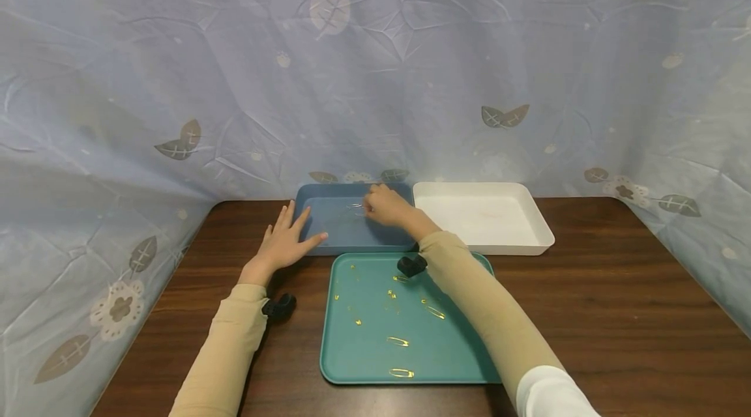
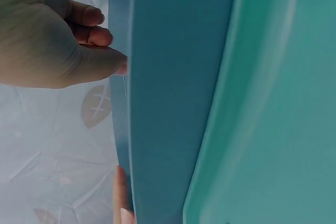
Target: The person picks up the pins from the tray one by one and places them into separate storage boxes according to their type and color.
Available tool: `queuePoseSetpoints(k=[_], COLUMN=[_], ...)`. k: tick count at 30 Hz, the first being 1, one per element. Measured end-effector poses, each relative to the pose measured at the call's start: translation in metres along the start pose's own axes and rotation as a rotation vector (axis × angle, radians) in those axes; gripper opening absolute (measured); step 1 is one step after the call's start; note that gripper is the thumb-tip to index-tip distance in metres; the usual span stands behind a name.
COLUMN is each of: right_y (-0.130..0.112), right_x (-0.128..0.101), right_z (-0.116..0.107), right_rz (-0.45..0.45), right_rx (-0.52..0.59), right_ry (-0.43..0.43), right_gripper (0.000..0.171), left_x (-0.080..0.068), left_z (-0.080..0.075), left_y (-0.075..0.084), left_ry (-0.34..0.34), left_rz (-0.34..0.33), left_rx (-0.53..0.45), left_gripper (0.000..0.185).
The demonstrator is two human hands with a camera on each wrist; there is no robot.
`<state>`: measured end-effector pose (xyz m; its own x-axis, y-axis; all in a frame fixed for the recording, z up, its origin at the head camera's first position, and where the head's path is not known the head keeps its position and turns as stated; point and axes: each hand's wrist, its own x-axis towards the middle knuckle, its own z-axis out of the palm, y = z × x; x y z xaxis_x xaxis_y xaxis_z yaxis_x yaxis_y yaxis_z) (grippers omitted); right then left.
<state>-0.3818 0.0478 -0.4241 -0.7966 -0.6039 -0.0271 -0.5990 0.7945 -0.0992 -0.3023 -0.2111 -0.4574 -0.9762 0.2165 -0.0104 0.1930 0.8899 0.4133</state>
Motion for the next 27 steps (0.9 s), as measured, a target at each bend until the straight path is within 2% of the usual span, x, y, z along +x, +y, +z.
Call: queuePoseSetpoints(k=[11, 20, 27], right_y=[0.005, 0.015, 0.025], right_x=[-0.003, -0.019, -0.037], right_z=[0.002, -0.006, -0.014], right_rz=[0.026, 0.036, 0.008], right_rx=[0.044, 0.065, 0.054], right_ry=[0.052, 0.113, 0.186], right_gripper=[0.011, 0.016, 0.023], left_x=[0.001, 0.000, 0.000], left_z=[0.003, 0.002, 0.002], left_y=[-0.001, -0.001, -0.001], left_ry=[0.011, 0.013, 0.012], left_rz=[0.005, 0.006, 0.004], left_rx=[0.010, 0.009, 0.010], left_gripper=[0.092, 0.092, 0.092])
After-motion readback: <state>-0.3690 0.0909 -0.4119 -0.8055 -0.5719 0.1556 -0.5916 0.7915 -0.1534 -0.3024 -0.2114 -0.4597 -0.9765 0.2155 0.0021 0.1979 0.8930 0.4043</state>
